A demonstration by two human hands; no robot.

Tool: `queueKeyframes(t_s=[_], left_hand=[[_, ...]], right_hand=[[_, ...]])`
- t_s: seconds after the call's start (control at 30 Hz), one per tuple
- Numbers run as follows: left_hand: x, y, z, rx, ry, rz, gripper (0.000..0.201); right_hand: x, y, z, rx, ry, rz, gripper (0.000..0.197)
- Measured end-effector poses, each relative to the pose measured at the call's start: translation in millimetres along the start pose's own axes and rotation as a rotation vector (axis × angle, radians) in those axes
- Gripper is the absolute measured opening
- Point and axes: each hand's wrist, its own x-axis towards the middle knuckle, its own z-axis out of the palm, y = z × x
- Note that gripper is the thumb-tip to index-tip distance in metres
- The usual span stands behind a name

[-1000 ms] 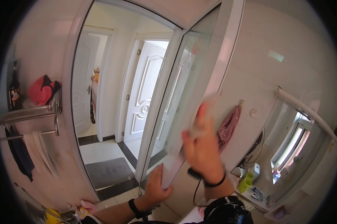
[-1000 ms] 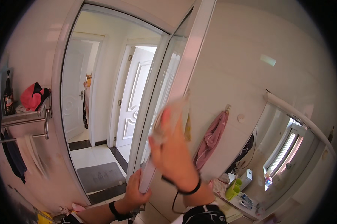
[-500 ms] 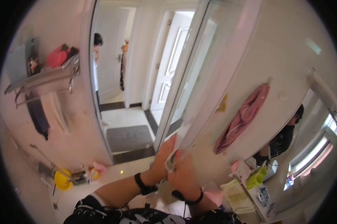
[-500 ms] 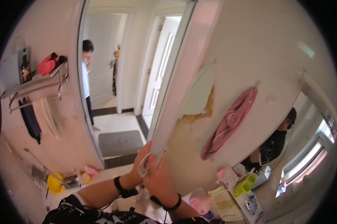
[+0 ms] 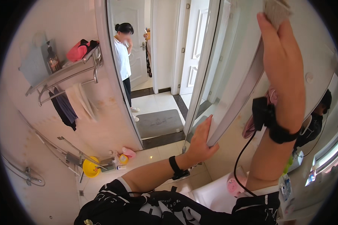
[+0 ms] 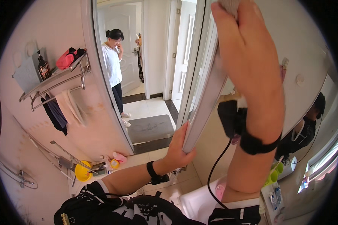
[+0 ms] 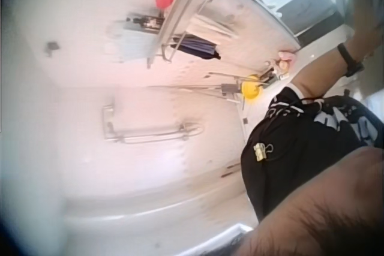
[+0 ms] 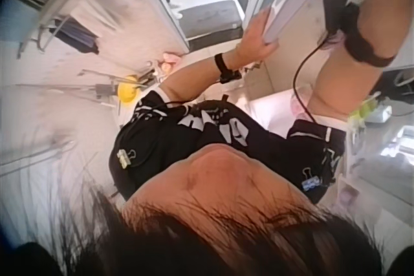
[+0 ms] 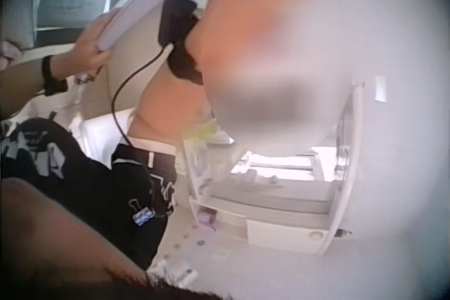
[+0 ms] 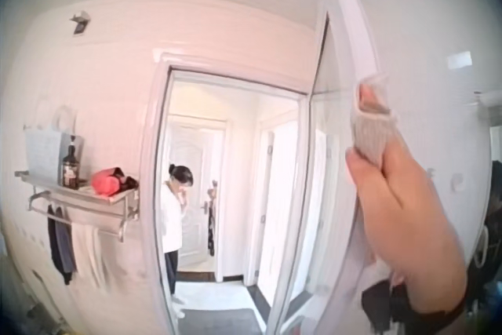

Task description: The person cleans the glass door of a shower stall and the metal shower fixture using a cloth.

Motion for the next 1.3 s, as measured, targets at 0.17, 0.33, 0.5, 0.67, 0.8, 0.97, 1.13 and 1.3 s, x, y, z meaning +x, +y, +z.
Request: queueKeyframes(t_s=[0.17,0.33,0.5,0.67,0.8,0.97,1.13,1.3], left_hand=[[-2,-7,-8,-0.028,0.045,-0.002,0.081],[-2,-10,-11,-0.034,0.019,-0.035,0.085],[10,-20,-23,-0.129,-0.081,0.087,0.082],[0,-16,-22,-0.184,-0.191,0.008,0.086],[-7,-16,-19,-0.199,-0.204,-0.135,0.087],[-7,-15,-12,-0.256,-0.168,-0.222,0.086],[-8,-15,-12,-0.13,-0.114,-0.144,0.087],[-6,-13,-21,-0.176,-0.178,-0.11,0.085]], right_hand=[[-40,24,36,0.026,0.004,-0.128,0.048],[-156,65,61,0.101,-0.189,-0.15,0.064],[-219,79,73,0.185,-0.281,-0.057,0.07],[-158,67,59,0.168,-0.231,-0.15,0.078],[-47,31,37,0.205,-0.11,-0.302,0.073],[-25,19,36,0.345,-0.089,-0.247,0.069],[-111,50,66,0.277,0.032,-0.266,0.062],[-173,67,80,0.276,-0.037,-0.174,0.065]])
